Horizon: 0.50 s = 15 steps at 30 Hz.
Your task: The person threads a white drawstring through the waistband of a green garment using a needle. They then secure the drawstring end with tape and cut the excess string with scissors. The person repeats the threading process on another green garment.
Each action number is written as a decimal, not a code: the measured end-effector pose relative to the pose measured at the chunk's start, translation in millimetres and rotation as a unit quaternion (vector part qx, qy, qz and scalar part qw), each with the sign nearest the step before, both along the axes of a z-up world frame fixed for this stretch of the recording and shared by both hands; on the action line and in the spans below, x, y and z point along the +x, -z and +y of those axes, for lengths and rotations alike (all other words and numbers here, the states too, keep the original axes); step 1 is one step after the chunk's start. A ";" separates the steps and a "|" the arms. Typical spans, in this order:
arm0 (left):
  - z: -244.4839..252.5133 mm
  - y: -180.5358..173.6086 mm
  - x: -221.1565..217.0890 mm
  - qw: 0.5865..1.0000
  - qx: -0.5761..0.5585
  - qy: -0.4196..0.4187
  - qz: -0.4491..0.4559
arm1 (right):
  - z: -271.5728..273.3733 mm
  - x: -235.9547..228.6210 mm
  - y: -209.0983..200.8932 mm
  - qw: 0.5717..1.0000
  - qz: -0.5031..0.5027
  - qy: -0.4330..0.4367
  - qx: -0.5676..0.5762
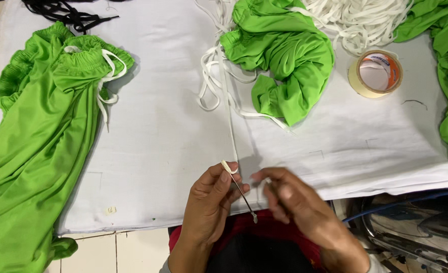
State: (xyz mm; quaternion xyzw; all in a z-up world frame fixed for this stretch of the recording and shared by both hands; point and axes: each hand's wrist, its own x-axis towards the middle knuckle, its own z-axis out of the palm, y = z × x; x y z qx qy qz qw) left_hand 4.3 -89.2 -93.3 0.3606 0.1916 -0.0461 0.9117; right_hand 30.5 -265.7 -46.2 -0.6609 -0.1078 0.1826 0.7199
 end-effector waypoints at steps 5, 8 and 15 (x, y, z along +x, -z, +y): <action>-2.7 2.3 -2.5 0.998 0.054 -0.023 -0.023 | 21.9 -7.9 -1.1 0.990 0.105 -0.074 0.054; -4.8 0.6 -0.5 0.995 0.086 -0.014 -0.056 | 20.6 -6.2 4.6 0.990 0.102 -0.086 0.053; -7.1 1.3 -0.9 0.990 0.118 -0.032 -0.076 | 15.9 -4.0 -1.3 0.981 0.168 -0.081 0.050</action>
